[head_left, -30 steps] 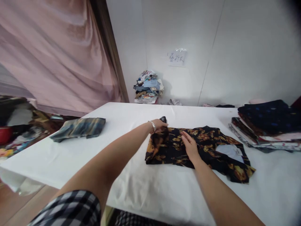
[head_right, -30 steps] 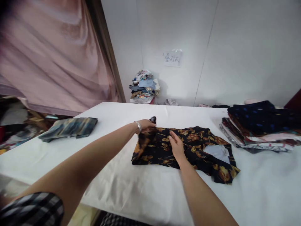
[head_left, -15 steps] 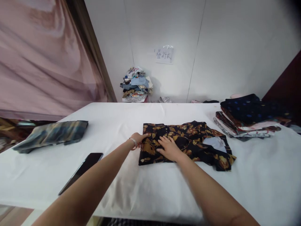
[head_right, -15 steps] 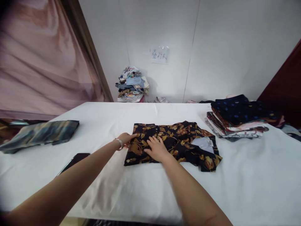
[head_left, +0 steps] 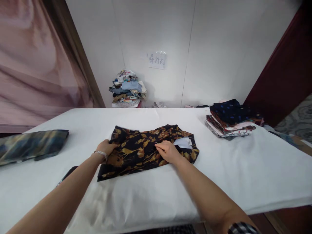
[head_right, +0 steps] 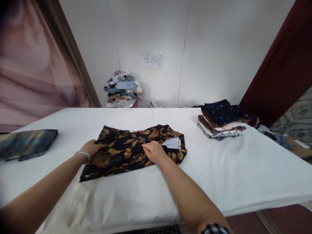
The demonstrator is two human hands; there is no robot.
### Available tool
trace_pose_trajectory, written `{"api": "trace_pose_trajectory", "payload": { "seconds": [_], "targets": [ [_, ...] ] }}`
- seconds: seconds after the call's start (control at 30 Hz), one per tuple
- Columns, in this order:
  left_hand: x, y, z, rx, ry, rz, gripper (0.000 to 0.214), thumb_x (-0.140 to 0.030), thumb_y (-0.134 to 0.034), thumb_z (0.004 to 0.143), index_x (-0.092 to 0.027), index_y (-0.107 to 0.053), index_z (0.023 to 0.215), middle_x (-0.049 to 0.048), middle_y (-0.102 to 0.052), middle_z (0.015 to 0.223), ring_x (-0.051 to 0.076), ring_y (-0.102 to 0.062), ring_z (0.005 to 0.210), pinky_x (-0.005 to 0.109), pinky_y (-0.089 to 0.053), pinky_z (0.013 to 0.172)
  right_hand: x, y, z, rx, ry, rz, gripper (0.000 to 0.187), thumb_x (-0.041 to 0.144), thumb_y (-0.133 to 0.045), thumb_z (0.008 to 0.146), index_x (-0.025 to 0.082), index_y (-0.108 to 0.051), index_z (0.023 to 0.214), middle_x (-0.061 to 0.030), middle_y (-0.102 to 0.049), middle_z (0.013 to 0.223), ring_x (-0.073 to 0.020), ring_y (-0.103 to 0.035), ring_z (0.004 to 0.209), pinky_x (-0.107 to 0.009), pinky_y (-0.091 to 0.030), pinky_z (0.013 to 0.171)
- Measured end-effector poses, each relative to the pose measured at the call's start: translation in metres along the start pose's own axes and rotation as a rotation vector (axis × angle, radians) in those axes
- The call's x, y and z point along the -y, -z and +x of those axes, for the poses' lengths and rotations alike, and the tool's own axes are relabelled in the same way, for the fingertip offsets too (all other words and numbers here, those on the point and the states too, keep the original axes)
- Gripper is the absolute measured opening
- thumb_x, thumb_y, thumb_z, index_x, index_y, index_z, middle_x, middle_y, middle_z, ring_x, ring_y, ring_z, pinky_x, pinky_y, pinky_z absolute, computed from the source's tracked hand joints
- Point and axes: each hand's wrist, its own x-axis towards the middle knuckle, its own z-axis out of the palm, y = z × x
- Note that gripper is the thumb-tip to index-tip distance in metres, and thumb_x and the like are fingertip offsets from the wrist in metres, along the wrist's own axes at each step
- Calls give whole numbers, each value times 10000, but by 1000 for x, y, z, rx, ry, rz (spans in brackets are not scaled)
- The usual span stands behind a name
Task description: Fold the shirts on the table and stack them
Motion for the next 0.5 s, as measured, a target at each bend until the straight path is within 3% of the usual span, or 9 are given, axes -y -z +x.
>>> {"api": "trace_pose_trajectory", "payload": {
  "seconds": [0.07,0.13,0.2,0.3,0.4,0.5],
  "targets": [
    [17,5,1,21,86,22,303,-330,-764,635,-165,-659,867,96,-716,733,306,-703,717,346,-548,554,1,0,0,-54,-58,122,280,299,-534,914,253,-769,1059,-34,-765,1103,-227,-703,1038,-361,-508,1008],
    [27,4,-2,2,84,63,280,-328,-735,664,-168,-642,876,116,-720,795,318,-706,778,350,-548,592,-6,5,2,-152,-129,206,282,332,-549,895,248,-769,1051,-37,-770,1086,-228,-714,1022,-358,-538,972],
    [30,1,-5,-33,31,114,271,-346,-721,684,-177,-629,875,123,-722,850,329,-703,846,355,-544,643,-20,17,6,-262,-213,243,357,366,-495,912,203,-739,1115,-67,-777,1046,-225,-733,963,-373,-565,928],
    [33,0,-4,9,17,84,267,-389,-707,699,-193,-616,858,109,-723,864,316,-702,856,343,-536,660,-51,44,18,-391,-447,205,431,372,-422,931,149,-689,1185,-99,-779,999,-214,-747,875,-364,-594,833],
    [39,1,2,45,17,33,274,-411,-705,692,-201,-620,845,97,-725,845,302,-702,832,334,-532,653,-78,67,34,-389,-598,72,397,327,-479,894,123,-704,1149,-117,-775,992,-227,-741,875,-369,-586,821],
    [44,1,6,15,-14,54,276,-405,-726,663,-203,-643,832,102,-728,825,326,-697,867,354,-532,687,-89,72,52,-321,-589,-53,310,256,-541,841,155,-756,1040,-104,-773,1010,-257,-715,982,-406,-537,932]
  ]
}}
